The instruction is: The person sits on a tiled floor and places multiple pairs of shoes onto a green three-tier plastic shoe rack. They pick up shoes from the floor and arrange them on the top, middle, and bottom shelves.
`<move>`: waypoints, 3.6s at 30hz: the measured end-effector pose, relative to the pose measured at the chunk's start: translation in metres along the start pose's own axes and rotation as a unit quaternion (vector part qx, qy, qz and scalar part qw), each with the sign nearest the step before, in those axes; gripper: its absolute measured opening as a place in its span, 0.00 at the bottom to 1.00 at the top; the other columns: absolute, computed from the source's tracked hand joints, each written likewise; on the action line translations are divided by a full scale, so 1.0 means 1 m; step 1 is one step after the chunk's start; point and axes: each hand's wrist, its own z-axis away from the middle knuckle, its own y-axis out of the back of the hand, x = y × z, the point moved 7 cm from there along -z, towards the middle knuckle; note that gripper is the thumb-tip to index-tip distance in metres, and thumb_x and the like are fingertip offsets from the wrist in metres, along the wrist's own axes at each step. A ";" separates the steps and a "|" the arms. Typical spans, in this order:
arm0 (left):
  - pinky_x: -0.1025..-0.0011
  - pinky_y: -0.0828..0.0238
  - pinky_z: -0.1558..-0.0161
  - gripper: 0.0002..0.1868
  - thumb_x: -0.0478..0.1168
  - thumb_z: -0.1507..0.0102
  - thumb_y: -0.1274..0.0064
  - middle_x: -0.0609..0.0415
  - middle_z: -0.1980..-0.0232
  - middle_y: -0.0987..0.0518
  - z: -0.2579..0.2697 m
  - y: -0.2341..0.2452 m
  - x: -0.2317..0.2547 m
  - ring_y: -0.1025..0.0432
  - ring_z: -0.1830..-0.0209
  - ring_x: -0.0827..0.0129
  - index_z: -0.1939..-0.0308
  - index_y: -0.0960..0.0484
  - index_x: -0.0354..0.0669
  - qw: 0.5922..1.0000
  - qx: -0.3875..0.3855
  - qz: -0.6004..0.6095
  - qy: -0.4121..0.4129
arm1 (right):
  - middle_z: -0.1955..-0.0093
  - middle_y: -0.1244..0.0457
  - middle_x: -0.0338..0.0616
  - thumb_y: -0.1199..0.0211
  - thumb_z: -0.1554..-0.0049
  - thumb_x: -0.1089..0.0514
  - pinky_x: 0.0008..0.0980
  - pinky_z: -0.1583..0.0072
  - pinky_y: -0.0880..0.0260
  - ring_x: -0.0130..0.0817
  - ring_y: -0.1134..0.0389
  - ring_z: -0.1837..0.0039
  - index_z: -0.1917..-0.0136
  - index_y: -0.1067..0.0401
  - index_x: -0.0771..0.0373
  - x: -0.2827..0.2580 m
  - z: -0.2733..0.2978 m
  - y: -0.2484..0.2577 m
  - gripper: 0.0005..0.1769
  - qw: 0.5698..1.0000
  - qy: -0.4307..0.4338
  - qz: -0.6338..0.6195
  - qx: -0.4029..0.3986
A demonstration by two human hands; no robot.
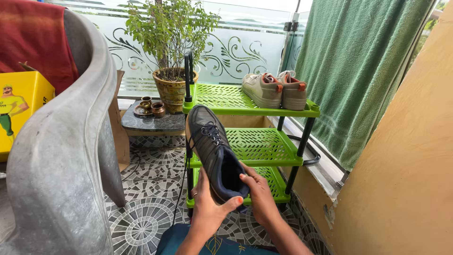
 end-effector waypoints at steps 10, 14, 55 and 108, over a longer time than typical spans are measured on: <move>0.50 0.46 0.30 0.75 0.64 0.62 0.23 0.31 0.30 0.33 -0.103 -0.035 0.035 0.37 0.30 0.40 0.26 0.51 0.26 0.982 -0.015 -0.138 -0.129 | 0.33 0.34 0.47 0.45 0.40 0.58 0.30 0.32 0.38 0.30 0.33 0.34 0.27 0.34 0.69 -0.094 -0.065 0.020 0.29 0.994 0.103 0.041 0.001; 0.55 0.38 0.33 0.66 0.62 0.62 0.24 0.39 0.36 0.24 -0.177 -0.043 0.039 0.30 0.35 0.48 0.29 0.39 0.36 0.988 -0.039 -0.100 -0.115 | 0.40 0.32 0.43 0.44 0.40 0.55 0.31 0.42 0.31 0.28 0.30 0.44 0.28 0.32 0.64 -0.118 -0.135 0.030 0.28 0.992 0.112 0.055 0.011; 0.53 0.35 0.37 0.48 0.68 0.36 0.56 0.33 0.37 0.25 -0.349 -0.103 -0.122 0.27 0.38 0.46 0.30 0.36 0.26 0.934 -0.043 -0.350 -0.046 | 0.49 0.35 0.41 0.51 0.29 0.48 0.29 0.47 0.36 0.25 0.40 0.50 0.36 0.28 0.72 -0.025 -0.363 0.082 0.24 0.957 0.163 0.234 0.047; 0.44 0.47 0.34 0.48 0.54 0.35 0.45 0.43 0.34 0.33 0.136 0.246 -0.431 0.39 0.32 0.50 0.21 0.50 0.31 0.618 0.254 -0.574 0.473 | 0.64 0.49 0.30 0.46 0.31 0.46 0.27 0.59 0.48 0.23 0.50 0.61 0.57 0.30 0.62 0.552 -0.014 -0.286 0.19 0.893 -0.372 -0.076 -0.243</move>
